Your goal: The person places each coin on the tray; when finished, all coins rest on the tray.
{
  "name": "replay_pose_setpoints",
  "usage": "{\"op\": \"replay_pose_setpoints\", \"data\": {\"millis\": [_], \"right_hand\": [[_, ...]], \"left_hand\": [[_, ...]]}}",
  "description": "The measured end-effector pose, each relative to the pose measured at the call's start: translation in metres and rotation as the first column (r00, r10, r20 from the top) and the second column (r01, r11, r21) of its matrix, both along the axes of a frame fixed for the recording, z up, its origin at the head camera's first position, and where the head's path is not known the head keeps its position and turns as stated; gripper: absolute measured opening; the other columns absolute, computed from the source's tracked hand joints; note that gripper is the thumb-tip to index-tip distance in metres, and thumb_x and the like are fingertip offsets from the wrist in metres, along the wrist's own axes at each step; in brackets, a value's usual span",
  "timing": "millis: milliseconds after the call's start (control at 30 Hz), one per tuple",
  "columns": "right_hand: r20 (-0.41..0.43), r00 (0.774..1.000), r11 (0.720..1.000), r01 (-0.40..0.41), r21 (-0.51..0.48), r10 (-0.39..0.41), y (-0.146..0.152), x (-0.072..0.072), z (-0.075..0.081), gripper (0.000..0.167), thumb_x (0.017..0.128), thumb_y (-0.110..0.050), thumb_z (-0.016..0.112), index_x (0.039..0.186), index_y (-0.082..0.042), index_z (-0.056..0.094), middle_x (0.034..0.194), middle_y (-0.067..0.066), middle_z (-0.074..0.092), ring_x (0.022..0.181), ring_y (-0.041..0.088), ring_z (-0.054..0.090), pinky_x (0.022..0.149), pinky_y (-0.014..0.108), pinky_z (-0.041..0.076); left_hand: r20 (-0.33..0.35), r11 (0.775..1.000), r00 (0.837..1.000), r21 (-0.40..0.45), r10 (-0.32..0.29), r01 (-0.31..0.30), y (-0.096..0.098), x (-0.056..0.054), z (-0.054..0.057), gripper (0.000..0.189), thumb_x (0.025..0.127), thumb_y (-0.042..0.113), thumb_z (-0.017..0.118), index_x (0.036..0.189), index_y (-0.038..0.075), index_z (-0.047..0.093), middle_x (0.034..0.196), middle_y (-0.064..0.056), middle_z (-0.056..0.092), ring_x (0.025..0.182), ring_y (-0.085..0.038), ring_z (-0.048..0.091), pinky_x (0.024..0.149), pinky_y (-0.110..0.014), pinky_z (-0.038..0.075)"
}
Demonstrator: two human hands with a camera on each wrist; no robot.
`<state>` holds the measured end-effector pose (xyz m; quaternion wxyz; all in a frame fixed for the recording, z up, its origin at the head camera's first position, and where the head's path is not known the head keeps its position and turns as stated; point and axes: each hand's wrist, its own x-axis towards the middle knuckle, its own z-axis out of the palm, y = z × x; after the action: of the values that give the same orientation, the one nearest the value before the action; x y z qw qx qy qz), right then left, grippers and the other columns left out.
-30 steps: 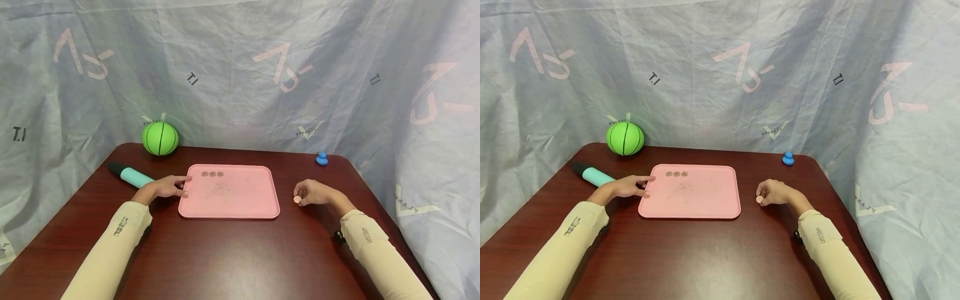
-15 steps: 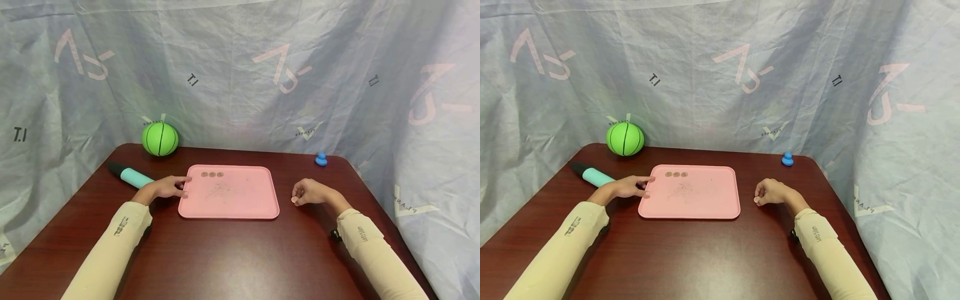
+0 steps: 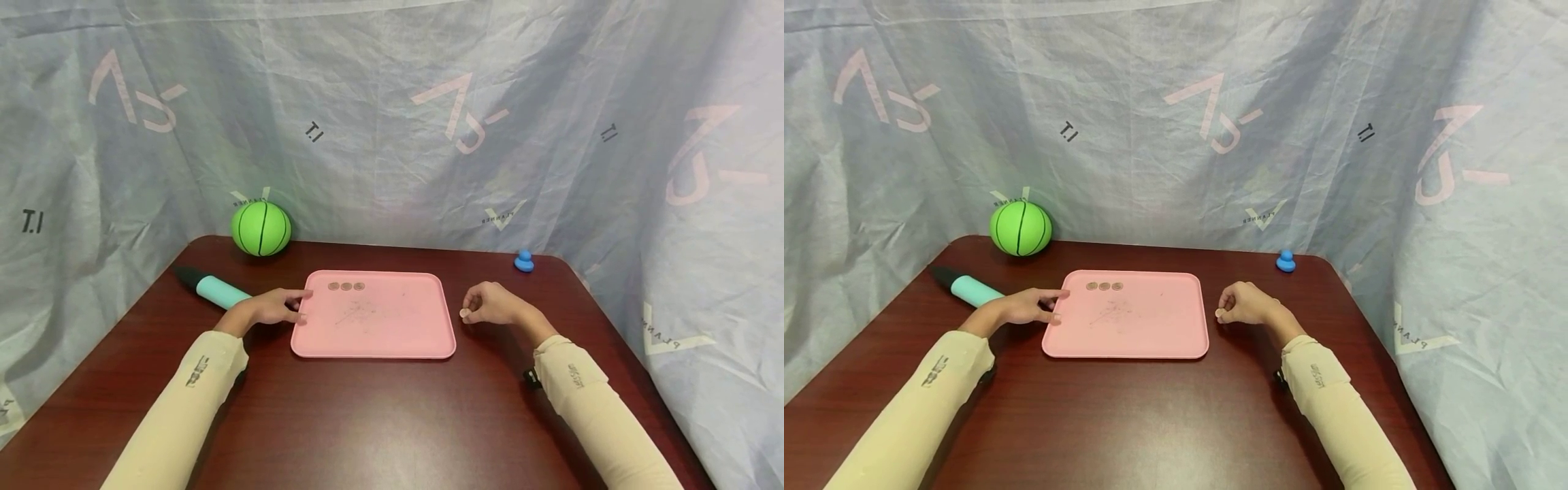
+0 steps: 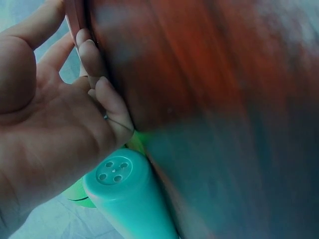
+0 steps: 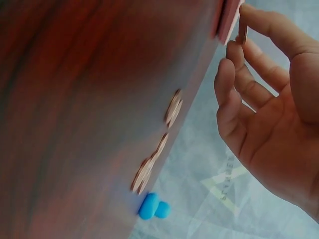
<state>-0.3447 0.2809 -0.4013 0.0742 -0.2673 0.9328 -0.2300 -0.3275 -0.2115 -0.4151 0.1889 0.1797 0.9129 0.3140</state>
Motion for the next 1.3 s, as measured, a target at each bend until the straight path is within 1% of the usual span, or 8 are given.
{"op": "replay_pose_setpoints", "data": {"millis": [100,300,433,533,633,833,1067,1300], "right_hand": [[-0.023,1.000,1.000,0.015,-0.024,-0.016,-0.013,-0.003,0.004,0.012,0.081,-0.020,0.081,0.083,-0.014,0.072,0.075,-0.006,0.069,0.073,0.013,0.062,0.068,0.032,0.050],[-0.052,0.998,0.999,0.028,-0.039,-0.030,-0.043,-0.012,0.008,0.013,0.081,-0.020,0.081,0.086,-0.012,0.073,0.078,-0.004,0.068,0.075,0.013,0.061,0.069,0.031,0.051],[-0.111,0.994,0.999,0.010,-0.044,-0.015,-0.067,-0.019,0.008,0.013,0.081,-0.019,0.079,0.086,-0.009,0.073,0.078,-0.003,0.068,0.075,0.012,0.061,0.070,0.031,0.051],[-0.145,0.989,0.999,-0.019,-0.040,0.013,-0.084,-0.026,0.006,0.011,0.081,-0.019,0.077,0.084,-0.010,0.073,0.078,-0.003,0.069,0.076,0.012,0.062,0.072,0.031,0.051],[-0.141,0.990,0.999,-0.028,-0.023,0.024,-0.099,-0.032,0.004,0.011,0.081,-0.021,0.077,0.082,-0.011,0.072,0.077,-0.005,0.069,0.076,0.011,0.062,0.074,0.030,0.050],[-0.080,0.996,0.999,-0.034,0.020,0.035,-0.127,-0.041,0.006,0.011,0.081,-0.020,0.078,0.084,-0.011,0.073,0.079,-0.004,0.070,0.079,0.011,0.063,0.076,0.028,0.051],[-0.060,0.998,0.999,-0.017,0.027,0.019,-0.152,-0.054,0.012,0.011,0.082,-0.021,0.078,0.087,-0.011,0.074,0.084,-0.003,0.071,0.082,0.012,0.064,0.077,0.028,0.051],[-0.048,0.999,0.998,0.009,0.066,-0.006,-0.168,-0.058,0.010,0.012,0.083,-0.021,0.078,0.088,-0.011,0.075,0.086,-0.003,0.072,0.083,0.012,0.064,0.077,0.028,0.051]], "left_hand": [[-0.003,1.000,1.000,0.001,0.001,-0.001,-0.001,-0.001,0.002,0.073,0.091,0.024,0.072,0.151,-0.001,0.037,0.117,-0.017,0.056,0.110,-0.032,0.047,0.097,-0.046,0.039],[0.004,1.000,1.000,-0.005,0.011,-0.011,-0.004,-0.001,0.002,0.073,0.091,0.025,0.072,0.151,0.001,0.037,0.119,-0.017,0.056,0.112,-0.031,0.047,0.099,-0.047,0.038],[0.010,1.000,1.000,-0.010,0.013,-0.013,-0.005,-0.001,0.000,0.074,0.091,0.025,0.072,0.151,0.001,0.037,0.120,-0.018,0.055,0.113,-0.032,0.046,0.099,-0.048,0.038],[0.020,1.000,0.999,-0.008,0.025,-0.025,-0.005,-0.001,-0.002,0.075,0.090,0.025,0.072,0.152,0.001,0.037,0.121,-0.018,0.055,0.114,-0.032,0.046,0.100,-0.048,0.038],[0.022,0.999,0.999,-0.008,0.032,-0.032,-0.004,-0.001,-0.004,0.074,0.090,0.025,0.072,0.152,0.003,0.038,0.121,-0.017,0.056,0.114,-0.031,0.046,0.100,-0.048,0.038],[0.010,1.000,1.000,-0.015,0.028,-0.028,-0.004,-0.001,-0.007,0.074,0.090,0.026,0.073,0.151,0.003,0.039,0.117,-0.015,0.056,0.112,-0.030,0.047,0.096,-0.045,0.039],[0.000,1.000,1.000,-0.005,0.023,-0.023,-0.004,-0.001,-0.005,0.074,0.090,0.026,0.073,0.151,0.003,0.039,0.117,-0.015,0.057,0.112,-0.030,0.047,0.097,-0.045,0.039],[-0.001,1.000,1.000,-0.004,0.003,-0.003,0.001,-0.001,-0.001,0.074,0.090,0.025,0.073,0.151,0.002,0.039,0.117,-0.016,0.057,0.111,-0.030,0.048,0.097,-0.044,0.039]]}}
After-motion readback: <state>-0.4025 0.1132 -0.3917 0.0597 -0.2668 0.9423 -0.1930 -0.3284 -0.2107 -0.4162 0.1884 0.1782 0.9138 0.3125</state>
